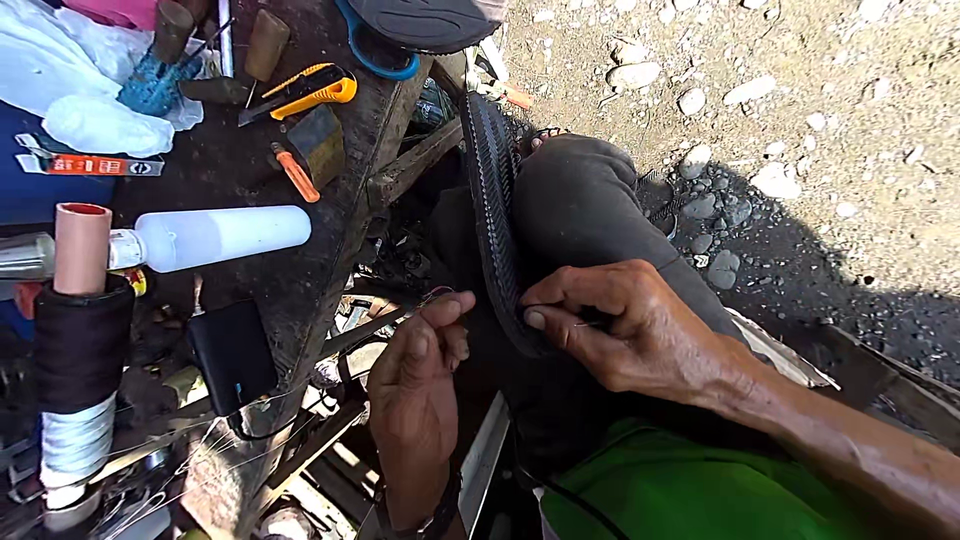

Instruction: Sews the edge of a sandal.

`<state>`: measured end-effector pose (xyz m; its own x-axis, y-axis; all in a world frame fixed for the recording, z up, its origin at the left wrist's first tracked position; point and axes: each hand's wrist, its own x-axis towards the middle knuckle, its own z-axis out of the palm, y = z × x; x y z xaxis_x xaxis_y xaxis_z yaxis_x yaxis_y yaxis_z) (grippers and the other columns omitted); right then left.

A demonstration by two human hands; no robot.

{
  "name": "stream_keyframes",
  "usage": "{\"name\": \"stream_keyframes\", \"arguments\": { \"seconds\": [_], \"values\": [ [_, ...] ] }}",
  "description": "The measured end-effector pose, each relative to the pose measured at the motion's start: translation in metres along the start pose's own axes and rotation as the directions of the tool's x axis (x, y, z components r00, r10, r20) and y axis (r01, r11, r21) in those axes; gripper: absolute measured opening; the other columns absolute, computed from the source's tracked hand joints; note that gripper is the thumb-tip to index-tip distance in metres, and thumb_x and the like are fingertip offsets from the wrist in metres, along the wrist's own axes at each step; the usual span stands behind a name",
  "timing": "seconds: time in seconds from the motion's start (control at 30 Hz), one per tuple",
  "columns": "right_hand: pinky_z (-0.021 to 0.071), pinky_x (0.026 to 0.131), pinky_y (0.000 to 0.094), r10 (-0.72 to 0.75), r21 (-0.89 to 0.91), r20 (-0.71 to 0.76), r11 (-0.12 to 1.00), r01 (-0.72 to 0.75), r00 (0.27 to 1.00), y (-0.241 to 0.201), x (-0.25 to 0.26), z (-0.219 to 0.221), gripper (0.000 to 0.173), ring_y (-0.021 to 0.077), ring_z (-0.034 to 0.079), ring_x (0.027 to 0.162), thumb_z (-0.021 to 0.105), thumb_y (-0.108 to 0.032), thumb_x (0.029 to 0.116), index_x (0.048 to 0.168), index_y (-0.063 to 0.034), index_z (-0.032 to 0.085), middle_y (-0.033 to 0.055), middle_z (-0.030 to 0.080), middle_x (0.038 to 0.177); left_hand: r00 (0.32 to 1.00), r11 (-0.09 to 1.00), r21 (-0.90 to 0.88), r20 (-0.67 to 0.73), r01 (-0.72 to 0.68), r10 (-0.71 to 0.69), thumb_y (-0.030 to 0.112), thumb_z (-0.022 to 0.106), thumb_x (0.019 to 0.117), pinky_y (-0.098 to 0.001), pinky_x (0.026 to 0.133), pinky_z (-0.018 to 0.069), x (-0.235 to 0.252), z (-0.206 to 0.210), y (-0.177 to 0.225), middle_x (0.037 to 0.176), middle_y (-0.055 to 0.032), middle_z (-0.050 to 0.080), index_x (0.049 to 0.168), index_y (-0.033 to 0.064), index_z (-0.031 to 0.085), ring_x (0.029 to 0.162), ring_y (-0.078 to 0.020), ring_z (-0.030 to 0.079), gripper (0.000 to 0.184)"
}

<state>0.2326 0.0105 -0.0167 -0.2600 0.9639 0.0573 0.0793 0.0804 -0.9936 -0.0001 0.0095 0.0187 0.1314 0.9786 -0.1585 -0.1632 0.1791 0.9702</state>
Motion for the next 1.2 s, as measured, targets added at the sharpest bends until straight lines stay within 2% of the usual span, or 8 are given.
{"name": "stream_keyframes", "arguments": {
  "seconds": [0.1, 0.2, 0.37, 0.6, 0.83, 1.0, 1.1, 1.2],
  "values": [
    [0.0431, 0.055, 0.0151, 0.002, 0.0, 0.006, 1.0, -0.002, 1.0, 0.002, 0.0, 0.001, 0.019, -0.003, 0.052, 0.062, 0.061, -0.019, 0.1013, 0.103, -0.0069, 0.076, -0.005, 0.065, 0.074, 0.992, 0.91, 0.412, 0.128, -0.045, -0.009, 0.021, 0.054, 0.1068, -0.0247, 0.084, 0.054, 0.002, 0.009, 0.006, 0.121, -0.0076, 0.071, 0.121, 0.0003, 0.071, 0.095, -0.0087, 0.065, 0.031],
    [0.0444, 0.056, 0.0163, -0.008, -0.02, 0.001, 1.0, 0.008, 1.0, 0.003, 0.0, 0.002, 0.019, -0.0021, 0.054, 0.063, 0.06, -0.019, 0.1015, 0.102, -0.0076, 0.076, -0.0044, 0.066, 0.074, 0.979, 0.835, 0.546, 0.198, -0.063, -0.055, 0.014, 0.058, 0.1033, -0.0216, 0.078, 0.0574, 0.009, 0.01, 0.019, 0.103, -0.0051, 0.073, 0.114, -0.0041, 0.072, 0.089, -0.0082, 0.068, 0.025],
    [0.0471, 0.059, 0.0179, -0.038, -0.044, 0.013, 0.998, 0.038, 0.999, 0.006, 0.0, 0.005, 0.021, -0.0009, 0.059, 0.068, 0.059, -0.019, 0.103, 0.1, -0.0081, 0.076, -0.0029, 0.069, 0.078, 0.962, 0.927, 0.372, 0.232, 0.046, -0.141, 0.013, 0.063, 0.1005, -0.0231, 0.082, 0.0582, 0.011, -0.006, 0.019, 0.111, -0.006, 0.075, 0.117, -0.0007, 0.073, 0.093, -0.0075, 0.07, 0.024],
    [0.042, 0.054, 0.0157, -0.026, -0.016, 0.028, 1.0, 0.027, 0.999, 0.003, 0.005, 0.004, 0.019, -0.003, 0.053, 0.062, 0.06, -0.018, 0.1022, 0.096, -0.0074, 0.074, -0.0051, 0.064, 0.071, 0.949, 0.97, -0.022, 0.212, 0.241, -0.231, 0.015, 0.061, 0.0981, -0.0163, 0.054, 0.0379, 0.008, -0.014, 0.001, 0.076, 0.002, 0.067, 0.116, 0.0037, 0.077, 0.058, 0.0012, 0.047, 0.026],
    [0.0415, 0.045, 0.015, -0.019, -0.119, 0.037, 0.993, 0.023, 0.999, -0.017, 0.06, -0.014, 0.005, -0.0036, 0.05, 0.053, 0.068, -0.017, 0.0945, 0.092, -0.0132, 0.071, -0.0106, 0.058, 0.065, 0.985, 0.99, 0.017, 0.102, 0.14, -0.141, 0.02, 0.065, 0.098, -0.0189, 0.062, 0.0469, 0.053, -0.006, 0.011, 0.078, 0.0006, 0.066, 0.111, 0.0081, 0.077, 0.064, -0.0023, 0.054, 0.021],
    [0.0539, 0.057, 0.021, 0.141, -0.371, 0.046, 0.921, -0.114, 0.989, -0.029, 0.048, -0.072, 0.022, -0.0009, 0.061, 0.07, 0.064, -0.029, 0.096, 0.117, -0.0241, 0.063, -0.0122, 0.064, 0.089, 0.977, 0.975, -0.064, 0.008, 0.212, -0.212, 0.037, 0.067, 0.0975, -0.0403, 0.083, 0.0621, 0.044, -0.053, 0.009, 0.124, -0.0174, 0.07, 0.107, 0.0049, 0.076, 0.101, -0.0262, 0.073, 0.035],
    [0.0595, 0.064, 0.022, 0.166, -0.322, -0.019, 0.933, -0.164, 0.986, -0.025, 0.023, -0.096, 0.043, 0.0014, 0.068, 0.079, 0.06, -0.029, 0.1002, 0.142, -0.0216, 0.06, -0.0097, 0.072, 0.108, 0.98, 0.854, 0.505, -0.195, 0.125, -0.028, 0.031, 0.061, 0.1015, -0.0377, 0.079, 0.0643, 0.026, -0.066, 0.006, 0.124, -0.0118, 0.067, 0.118, 0.0022, 0.07, 0.099, -0.0233, 0.072, 0.035],
    [0.0617, 0.072, 0.0202, 0.129, -0.002, 0.033, 0.992, -0.129, 0.991, -0.021, 0.014, -0.076, 0.043, 0.0054, 0.071, 0.086, 0.069, -0.024, 0.0988, 0.14, -0.0138, 0.064, -0.0055, 0.075, 0.108, 0.996, 0.848, 0.528, -0.036, -0.05, 0.081, 0.032, 0.063, 0.1022, -0.0326, 0.071, 0.0628, 0.017, -0.022, 0.017, 0.106, -0.0065, 0.07, 0.13, 0.0006, 0.061, 0.088, -0.0183, 0.07, 0.042]
  ]
}}
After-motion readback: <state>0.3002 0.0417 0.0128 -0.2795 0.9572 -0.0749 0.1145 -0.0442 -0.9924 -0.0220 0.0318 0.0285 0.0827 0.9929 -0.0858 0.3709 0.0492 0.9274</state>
